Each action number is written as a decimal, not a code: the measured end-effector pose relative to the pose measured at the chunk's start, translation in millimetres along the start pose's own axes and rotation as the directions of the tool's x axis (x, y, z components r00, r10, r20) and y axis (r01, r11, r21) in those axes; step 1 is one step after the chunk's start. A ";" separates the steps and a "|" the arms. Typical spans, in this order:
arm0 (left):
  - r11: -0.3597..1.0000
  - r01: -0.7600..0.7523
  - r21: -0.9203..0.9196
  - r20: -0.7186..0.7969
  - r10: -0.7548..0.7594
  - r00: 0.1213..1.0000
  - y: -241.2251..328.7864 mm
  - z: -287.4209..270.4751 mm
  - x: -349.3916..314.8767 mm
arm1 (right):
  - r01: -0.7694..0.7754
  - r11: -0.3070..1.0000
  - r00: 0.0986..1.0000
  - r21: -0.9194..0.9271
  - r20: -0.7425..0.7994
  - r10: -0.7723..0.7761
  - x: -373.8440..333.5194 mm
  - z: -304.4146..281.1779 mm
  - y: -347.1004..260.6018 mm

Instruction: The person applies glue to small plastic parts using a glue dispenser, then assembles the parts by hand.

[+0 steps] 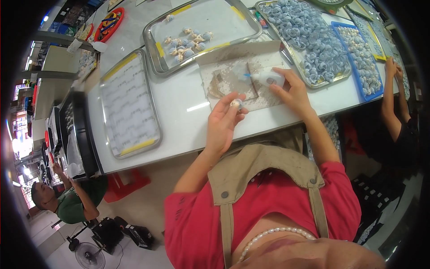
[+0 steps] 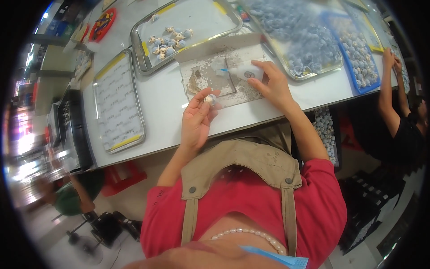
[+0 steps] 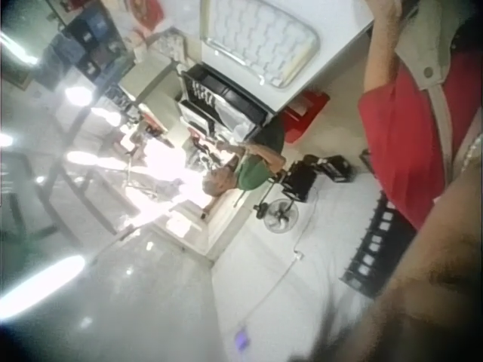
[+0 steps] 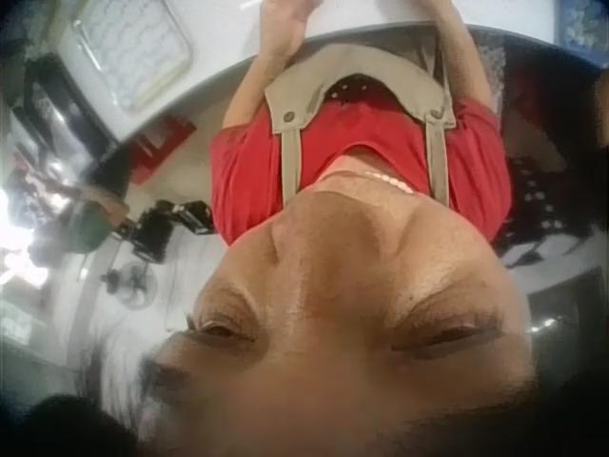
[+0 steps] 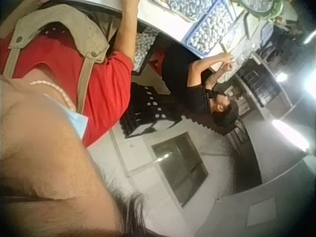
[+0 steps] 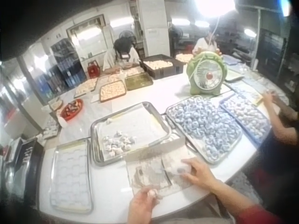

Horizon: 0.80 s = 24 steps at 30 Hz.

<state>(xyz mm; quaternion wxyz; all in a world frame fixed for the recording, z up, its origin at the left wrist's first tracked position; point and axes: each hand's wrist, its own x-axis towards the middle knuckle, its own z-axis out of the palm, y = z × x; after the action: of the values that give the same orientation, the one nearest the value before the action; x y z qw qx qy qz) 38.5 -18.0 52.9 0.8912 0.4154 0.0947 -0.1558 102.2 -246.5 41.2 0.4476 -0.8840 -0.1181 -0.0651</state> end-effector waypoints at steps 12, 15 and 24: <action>0.999 0.008 -0.041 -0.023 -0.009 1.000 -3.8 11.4 3.9 | -0.200 0.898 0.974 0.392 -0.024 0.227 -15.7 8.2 4.7; 1.000 -0.005 0.000 -0.017 0.005 1.000 -7.0 9.7 2.1 | -0.232 0.704 0.943 0.671 -0.024 0.333 -24.4 4.1 -4.9; 0.991 -0.046 0.126 0.009 0.045 0.999 -19.6 16.4 -4.8 | -0.282 0.589 0.931 0.757 0.068 0.358 -55.4 -17.7 -16.7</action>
<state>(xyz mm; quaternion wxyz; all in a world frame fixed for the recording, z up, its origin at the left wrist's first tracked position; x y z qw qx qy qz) 27.7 -41.5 50.8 0.8667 0.4726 0.0721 -0.1424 44.3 -259.6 52.3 0.7833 -0.6191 0.0474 0.0310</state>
